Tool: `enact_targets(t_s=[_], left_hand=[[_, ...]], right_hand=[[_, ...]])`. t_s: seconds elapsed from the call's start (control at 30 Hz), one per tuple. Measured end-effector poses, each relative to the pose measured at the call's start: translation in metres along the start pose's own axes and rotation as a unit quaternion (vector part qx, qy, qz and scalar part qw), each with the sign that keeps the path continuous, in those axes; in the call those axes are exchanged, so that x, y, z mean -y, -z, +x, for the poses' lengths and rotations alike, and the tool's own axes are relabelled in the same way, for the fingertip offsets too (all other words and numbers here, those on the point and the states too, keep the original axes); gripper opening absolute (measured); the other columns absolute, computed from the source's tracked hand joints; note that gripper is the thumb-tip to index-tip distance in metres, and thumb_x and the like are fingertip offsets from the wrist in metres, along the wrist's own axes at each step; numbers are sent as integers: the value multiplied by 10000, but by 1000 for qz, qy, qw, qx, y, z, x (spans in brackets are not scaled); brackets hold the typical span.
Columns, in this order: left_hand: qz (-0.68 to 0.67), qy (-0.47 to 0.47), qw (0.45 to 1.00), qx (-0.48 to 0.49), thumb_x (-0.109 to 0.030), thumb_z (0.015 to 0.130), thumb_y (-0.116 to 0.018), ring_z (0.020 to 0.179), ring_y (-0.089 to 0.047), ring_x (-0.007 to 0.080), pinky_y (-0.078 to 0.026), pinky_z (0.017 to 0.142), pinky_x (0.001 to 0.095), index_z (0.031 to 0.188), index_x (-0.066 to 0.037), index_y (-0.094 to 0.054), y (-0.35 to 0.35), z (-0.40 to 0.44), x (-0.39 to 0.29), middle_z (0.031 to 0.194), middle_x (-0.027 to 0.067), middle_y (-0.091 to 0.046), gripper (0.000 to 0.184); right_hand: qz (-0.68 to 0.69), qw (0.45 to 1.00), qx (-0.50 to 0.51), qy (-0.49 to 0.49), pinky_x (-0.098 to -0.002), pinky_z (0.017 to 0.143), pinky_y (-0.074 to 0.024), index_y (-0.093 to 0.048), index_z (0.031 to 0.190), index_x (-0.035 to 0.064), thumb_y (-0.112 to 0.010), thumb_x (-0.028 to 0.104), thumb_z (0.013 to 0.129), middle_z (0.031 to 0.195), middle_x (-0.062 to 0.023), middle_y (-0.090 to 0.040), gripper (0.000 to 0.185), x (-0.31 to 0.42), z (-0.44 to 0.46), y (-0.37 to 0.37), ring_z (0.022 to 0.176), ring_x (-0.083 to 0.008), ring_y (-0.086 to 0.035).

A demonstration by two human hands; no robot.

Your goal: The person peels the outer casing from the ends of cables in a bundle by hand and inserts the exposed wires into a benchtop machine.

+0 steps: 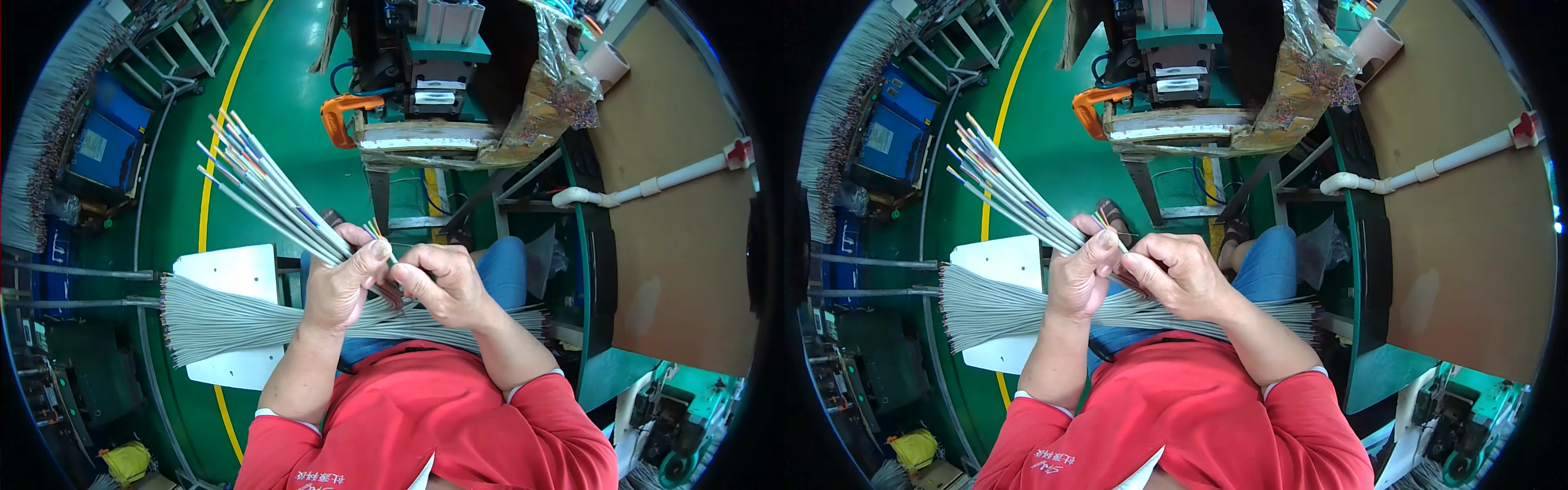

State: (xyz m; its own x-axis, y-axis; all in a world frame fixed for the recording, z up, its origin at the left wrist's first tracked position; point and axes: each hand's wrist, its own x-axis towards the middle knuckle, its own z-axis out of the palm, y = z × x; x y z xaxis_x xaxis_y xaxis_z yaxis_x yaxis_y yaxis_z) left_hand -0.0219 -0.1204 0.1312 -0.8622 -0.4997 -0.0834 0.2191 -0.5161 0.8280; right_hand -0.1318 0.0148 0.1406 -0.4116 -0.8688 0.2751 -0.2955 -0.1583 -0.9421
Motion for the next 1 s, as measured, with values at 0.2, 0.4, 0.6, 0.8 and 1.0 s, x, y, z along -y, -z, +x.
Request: enact_targets(t_s=[0.2,0.4,0.6,0.8,1.0], left_hand=[[-86,-7,996,-10,-93,875,-720,573,-484,94,-409,546,240,853,-36,-602,0,0,-1,700,40,-581,133],[-62,-8,998,-27,-85,871,-703,563,-465,93,-393,536,246,832,-45,-590,-1,0,2,667,31,-552,127],[-84,11,995,-61,-78,848,-685,536,-437,84,-384,533,256,816,-67,-546,-1,1,1,631,3,-498,143],[-124,-38,989,-73,-120,866,-665,507,-393,76,-364,520,265,818,-77,-544,15,19,-20,593,-32,-415,137],[-117,-31,992,-41,-121,889,-628,489,-353,65,-351,515,259,857,-95,-545,12,11,-16,587,-57,-362,92]], right_hand=[[-53,999,-10,2,-330,522,-461,-640,813,-7,-665,118,910,663,-125,-608,161,6,2,-1,564,-239,-609],[-67,997,-44,21,-316,516,-459,-635,798,-2,-670,100,902,658,-111,-618,150,1,3,-7,555,-214,-600],[-45,998,-33,38,-285,485,-435,-623,779,6,-664,85,905,627,-85,-618,154,-2,4,-10,529,-140,-572],[-52,998,-18,3,-269,481,-417,-619,755,-1,-673,95,884,601,-52,-594,170,14,10,9,525,-99,-545],[33,974,-204,-88,-229,483,-368,-615,743,13,-662,150,907,596,16,-542,219,9,48,48,516,-53,-462]])
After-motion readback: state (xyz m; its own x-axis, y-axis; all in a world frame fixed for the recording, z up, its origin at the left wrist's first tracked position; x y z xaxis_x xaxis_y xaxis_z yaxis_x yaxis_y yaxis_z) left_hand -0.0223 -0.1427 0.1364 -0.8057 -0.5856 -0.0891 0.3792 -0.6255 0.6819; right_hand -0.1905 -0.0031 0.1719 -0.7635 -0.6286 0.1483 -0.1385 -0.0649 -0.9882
